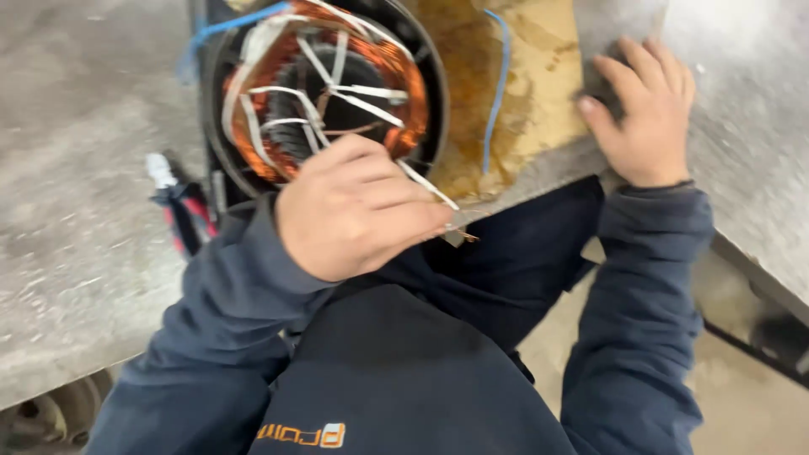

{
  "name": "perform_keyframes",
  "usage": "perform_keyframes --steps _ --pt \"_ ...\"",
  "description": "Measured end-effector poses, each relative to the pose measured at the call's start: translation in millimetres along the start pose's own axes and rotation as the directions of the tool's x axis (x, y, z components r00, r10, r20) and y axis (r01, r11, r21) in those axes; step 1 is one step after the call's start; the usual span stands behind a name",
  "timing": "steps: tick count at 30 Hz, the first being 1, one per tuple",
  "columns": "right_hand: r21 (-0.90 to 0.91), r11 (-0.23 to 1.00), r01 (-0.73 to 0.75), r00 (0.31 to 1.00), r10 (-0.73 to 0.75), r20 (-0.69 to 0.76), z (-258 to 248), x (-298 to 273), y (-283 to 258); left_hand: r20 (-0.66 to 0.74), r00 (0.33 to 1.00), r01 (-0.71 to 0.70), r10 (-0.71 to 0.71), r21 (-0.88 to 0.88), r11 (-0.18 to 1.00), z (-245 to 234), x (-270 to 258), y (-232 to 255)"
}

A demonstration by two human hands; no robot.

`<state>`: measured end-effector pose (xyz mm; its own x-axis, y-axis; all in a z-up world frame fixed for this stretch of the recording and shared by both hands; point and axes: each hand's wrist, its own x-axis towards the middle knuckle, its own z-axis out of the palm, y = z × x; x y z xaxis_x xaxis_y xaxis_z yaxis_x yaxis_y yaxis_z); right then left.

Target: The person works on a motor stator, stripping insulation from copper wires and twisting them together. They use pliers to cut and manipulate the wires, securing connections within the stator assembly.

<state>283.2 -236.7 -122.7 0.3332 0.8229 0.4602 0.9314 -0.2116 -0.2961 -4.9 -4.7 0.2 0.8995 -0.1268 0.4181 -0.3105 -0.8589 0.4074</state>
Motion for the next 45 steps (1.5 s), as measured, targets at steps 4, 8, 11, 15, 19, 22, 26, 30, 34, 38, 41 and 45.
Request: perform_keyframes --steps 4,8,11,15,19,22,26,30,34,38,41,45 --pt "0.008 0.999 -0.049 0.997 0.049 0.054 4.0 -2.1 12.0 -0.014 1.000 -0.009 0.009 -0.053 0.999 4.2 0.0 -1.5" --pt "-0.014 0.984 -0.180 0.983 0.180 -0.039 15.5 -35.1 23.5 -0.002 0.999 -0.042 0.042 -0.071 0.997 4.1 1.8 -2.7" --pt "0.492 0.800 -0.343 0.856 0.482 -0.186 20.1 -57.9 -6.5 -0.050 0.999 0.007 -0.009 -0.050 0.999 3.4 2.5 -0.3" --pt "0.889 0.399 -0.224 0.684 0.715 -0.148 37.4 -70.3 -113.1 0.001 1.000 -0.015 0.015 -0.072 0.997 3.5 3.6 -0.3" --pt "0.690 0.648 -0.322 0.908 0.418 0.032 45.2 -44.5 -183.9 -0.007 1.000 -0.011 0.011 -0.077 0.997 4.9 1.5 -1.5" --pt "0.779 0.576 -0.247 0.917 0.399 -0.005 58.9 -35.1 -202.0 -0.014 1.000 -0.023 0.022 -0.076 0.997 3.6 -0.5 -2.6" --pt "0.828 0.505 -0.243 0.873 0.486 -0.040 58.8 -26.2 -210.1 -0.013 1.000 -0.014 0.013 -0.084 0.996 4.7 -1.1 -2.7" --pt "0.806 0.543 -0.235 0.881 0.469 -0.059 59.9 -23.9 -211.0 -0.015 0.999 -0.030 0.029 -0.098 0.995 5.7 -1.7 -4.1" --pt "0.898 0.423 -0.117 0.878 0.467 -0.106 63.9 -29.6 -214.4 0.004 0.999 -0.044 0.044 -0.084 0.996 4.5 0.2 -3.3" --pt "0.926 0.369 -0.084 0.877 0.468 -0.107 65.3 -39.6 -210.8 0.028 0.999 -0.039 0.041 -0.068 0.997 0.0 2.1 -2.6" --pt "0.795 0.607 0.007 0.774 0.500 -0.388 57.1 -61.3 -206.6 0.042 0.997 -0.056 0.058 -0.054 0.997 0.8 3.9 -4.4" --pt "0.844 0.246 0.476 0.501 0.713 -0.490 5.5 -99.6 -174.9 0.001 1.000 -0.003 0.003 -0.088 0.996 2.7 -0.4 -3.5"
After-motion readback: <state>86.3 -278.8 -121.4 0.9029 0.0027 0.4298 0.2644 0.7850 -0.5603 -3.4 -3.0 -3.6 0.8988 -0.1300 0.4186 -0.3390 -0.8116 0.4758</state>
